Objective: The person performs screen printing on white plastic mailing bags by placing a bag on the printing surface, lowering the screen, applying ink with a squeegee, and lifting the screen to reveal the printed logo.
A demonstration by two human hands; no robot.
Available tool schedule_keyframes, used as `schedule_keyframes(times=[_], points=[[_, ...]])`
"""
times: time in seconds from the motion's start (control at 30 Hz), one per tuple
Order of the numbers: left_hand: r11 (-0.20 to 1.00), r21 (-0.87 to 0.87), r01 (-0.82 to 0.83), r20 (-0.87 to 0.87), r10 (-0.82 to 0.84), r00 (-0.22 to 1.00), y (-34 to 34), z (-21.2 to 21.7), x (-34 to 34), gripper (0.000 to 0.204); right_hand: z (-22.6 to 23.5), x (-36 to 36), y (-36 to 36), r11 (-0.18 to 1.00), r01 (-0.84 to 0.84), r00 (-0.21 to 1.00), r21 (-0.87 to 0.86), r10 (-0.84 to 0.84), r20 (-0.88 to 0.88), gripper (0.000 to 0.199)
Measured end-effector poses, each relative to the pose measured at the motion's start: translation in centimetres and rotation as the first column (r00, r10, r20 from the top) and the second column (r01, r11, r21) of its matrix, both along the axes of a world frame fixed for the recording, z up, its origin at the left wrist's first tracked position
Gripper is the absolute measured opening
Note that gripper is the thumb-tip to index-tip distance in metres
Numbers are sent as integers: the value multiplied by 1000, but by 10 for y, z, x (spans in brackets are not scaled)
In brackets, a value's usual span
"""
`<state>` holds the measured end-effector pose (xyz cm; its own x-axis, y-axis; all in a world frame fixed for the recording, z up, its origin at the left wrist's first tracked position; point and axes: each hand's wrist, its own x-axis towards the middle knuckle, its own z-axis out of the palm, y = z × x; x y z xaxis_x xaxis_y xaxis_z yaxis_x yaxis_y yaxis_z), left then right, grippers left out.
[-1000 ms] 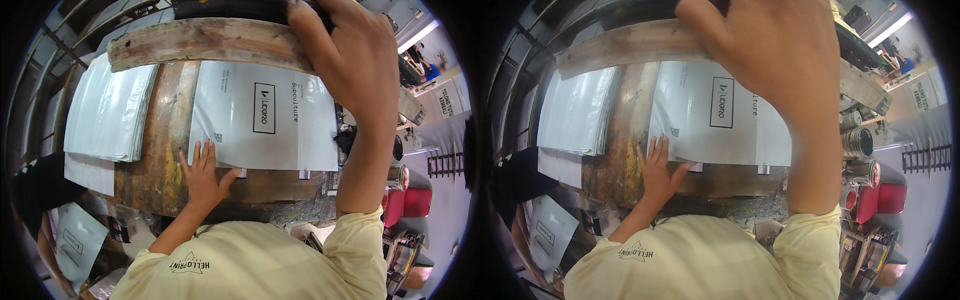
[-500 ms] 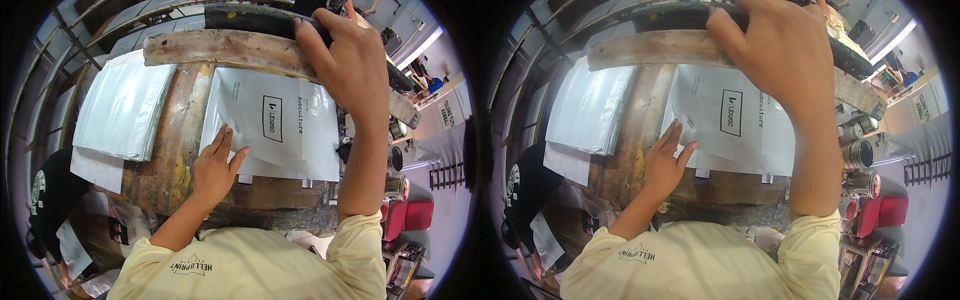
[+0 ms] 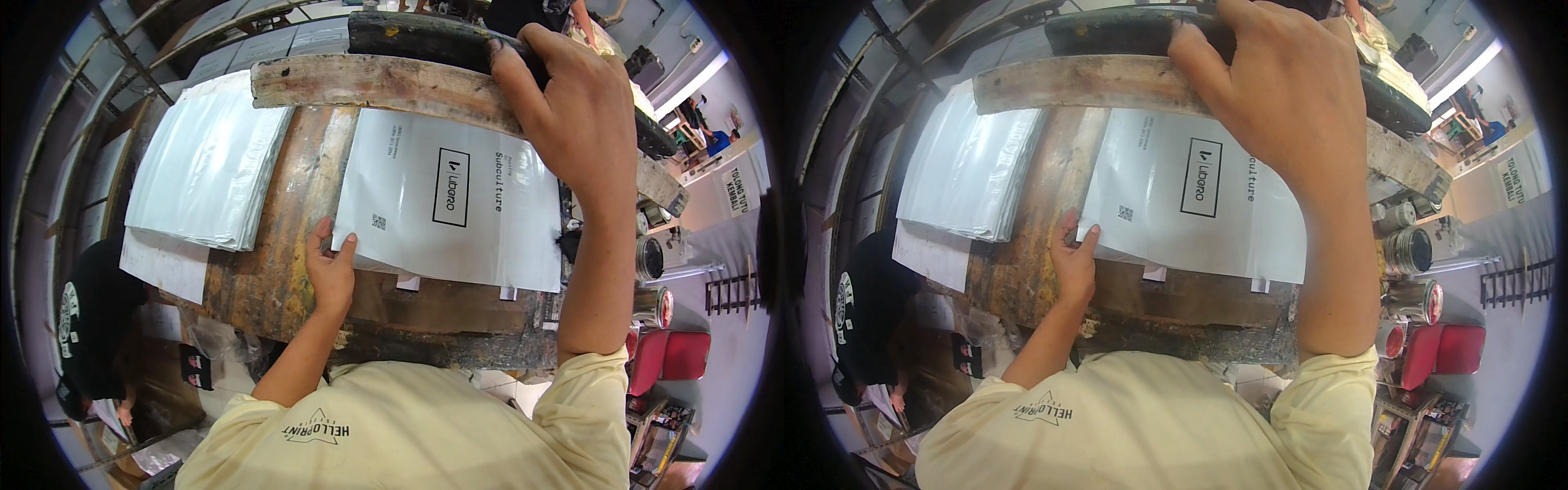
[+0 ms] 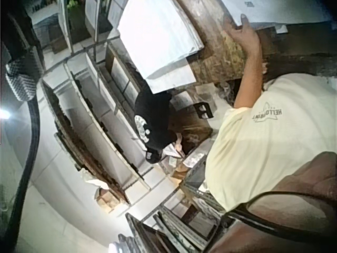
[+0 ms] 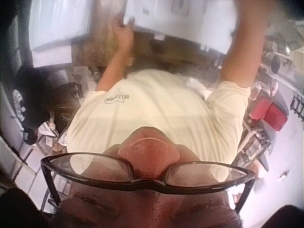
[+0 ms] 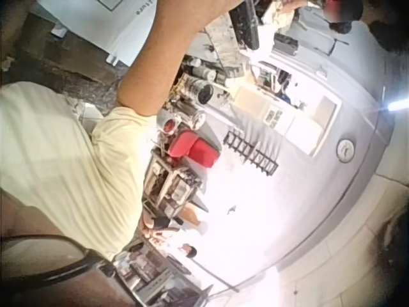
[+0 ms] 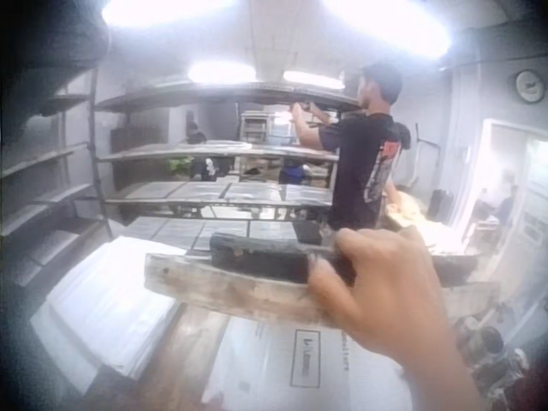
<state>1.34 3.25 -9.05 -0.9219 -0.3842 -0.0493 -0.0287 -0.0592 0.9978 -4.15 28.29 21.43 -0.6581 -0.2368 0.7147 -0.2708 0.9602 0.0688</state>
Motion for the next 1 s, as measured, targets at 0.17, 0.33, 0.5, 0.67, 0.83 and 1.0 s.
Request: schedule_keyframes(times=[0.17,0.33,0.5,0.67,0.83,1.0], points=[[998,-35,50,-2,-51,999,-12,-12,-6,40,0,0,-1,1000,-20,1000,4,20,-9,46],[969,-245,43,-17,-49,999,-18,-11,-6,17,0,1,-3,1000,-21,1000,-20,21,19,46],[777,-627,-62,-255,-129,958,-21,0,-6,12,-2,-3,2,999,-39,999,35,40,-36,47],[635,-772,-7,-163,-188,969,-25,6,-2,15,-2,-1,2,999,-32,999,6,32,-11,47],[739,-667,94,9,-119,993,-23,10,3,30,-4,-1,2,1000,-27,1000,-10,27,11,47],[648,-753,113,20,-148,989,-24,21,4,41,-1,0,1,999,-39,999,8,39,-15,46]])
